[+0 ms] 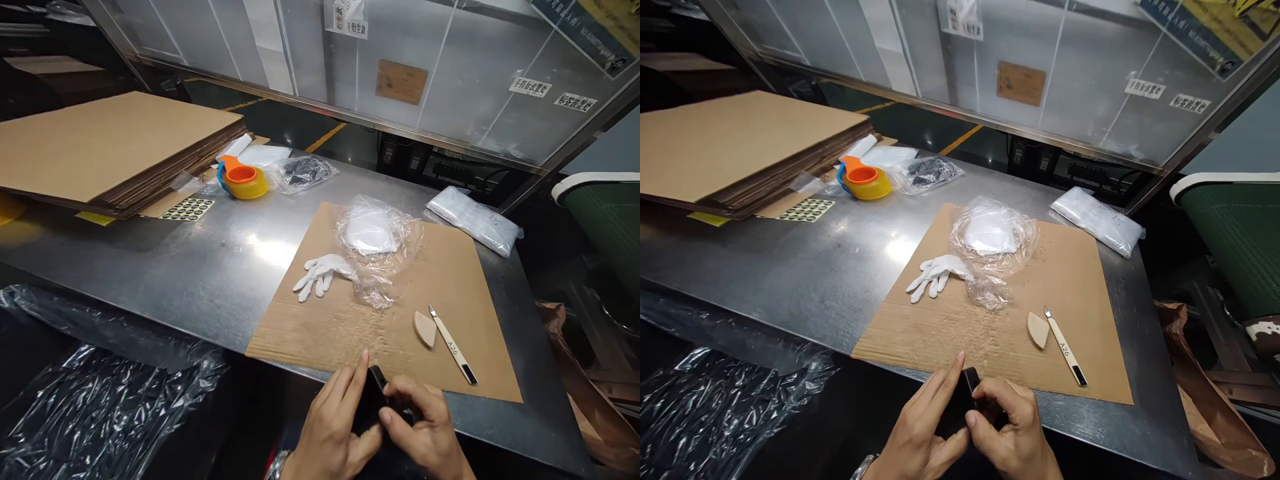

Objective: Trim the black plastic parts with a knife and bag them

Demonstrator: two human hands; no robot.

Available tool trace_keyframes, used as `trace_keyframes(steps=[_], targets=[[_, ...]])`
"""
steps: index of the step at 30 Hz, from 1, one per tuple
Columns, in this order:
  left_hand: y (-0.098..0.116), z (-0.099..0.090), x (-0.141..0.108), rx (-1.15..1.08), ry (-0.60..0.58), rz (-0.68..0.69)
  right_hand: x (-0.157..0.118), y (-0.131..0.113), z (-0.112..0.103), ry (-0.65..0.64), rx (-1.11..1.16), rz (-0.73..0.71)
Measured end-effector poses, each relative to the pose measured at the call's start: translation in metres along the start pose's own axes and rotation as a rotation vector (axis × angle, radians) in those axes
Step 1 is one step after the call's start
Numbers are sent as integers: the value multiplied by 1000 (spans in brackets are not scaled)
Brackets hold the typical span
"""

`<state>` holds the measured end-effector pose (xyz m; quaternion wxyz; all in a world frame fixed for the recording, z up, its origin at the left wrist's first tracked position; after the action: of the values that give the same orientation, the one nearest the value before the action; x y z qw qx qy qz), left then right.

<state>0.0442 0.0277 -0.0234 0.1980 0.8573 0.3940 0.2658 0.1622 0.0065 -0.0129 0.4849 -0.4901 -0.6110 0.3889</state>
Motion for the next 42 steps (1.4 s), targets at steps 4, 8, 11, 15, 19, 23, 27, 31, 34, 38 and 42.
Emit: trace_keyframes(steps=[4, 8, 11, 15, 19, 23, 27, 31, 34, 38, 42], targets=[[2, 2, 0, 8, -16, -21, -1, 4, 1, 16, 32, 21], [-4, 3, -4, -92, -118, -80, -7, 24, -4, 82, 183, 148], [-18, 5, -5, -320, -282, -212, -11, 46, -6, 126, 430, 296], [-23, 23, -4, -991, -495, -489, -9, 58, -2, 157, 624, 366], [-5, 61, -23, -1575, -798, -868, -3, 59, -4, 115, 201, 357], [-15, 74, -29, -1677, -678, -1037, -1, 71, -57, 311, -218, 344], [-25, 70, -24, -1698, -523, -1101, -6, 86, -123, 515, -617, 339], [-26, 67, -19, -1735, -446, -1172, -5, 104, -141, 466, -809, 359], [-28, 64, -12, -1780, -347, -1169, -5, 106, -139, 449, -865, 369], [-40, 59, -7, -1788, -179, -1172, -13, 86, -130, 488, -845, 395], [-50, 51, -4, -1752, -39, -1184, -21, 51, -78, 311, -606, 325]])
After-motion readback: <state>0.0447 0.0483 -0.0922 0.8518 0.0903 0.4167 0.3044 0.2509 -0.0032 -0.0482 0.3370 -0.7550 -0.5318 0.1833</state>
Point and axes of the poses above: each hand's wrist, its own x-axis towards the middle knuckle, its own z-axis out of the palm, y = z × x, the point moved 8 cm from there along x, towards the middle knuckle, and after that the axes turned 12 degrees about x, right-handed, at the moved point
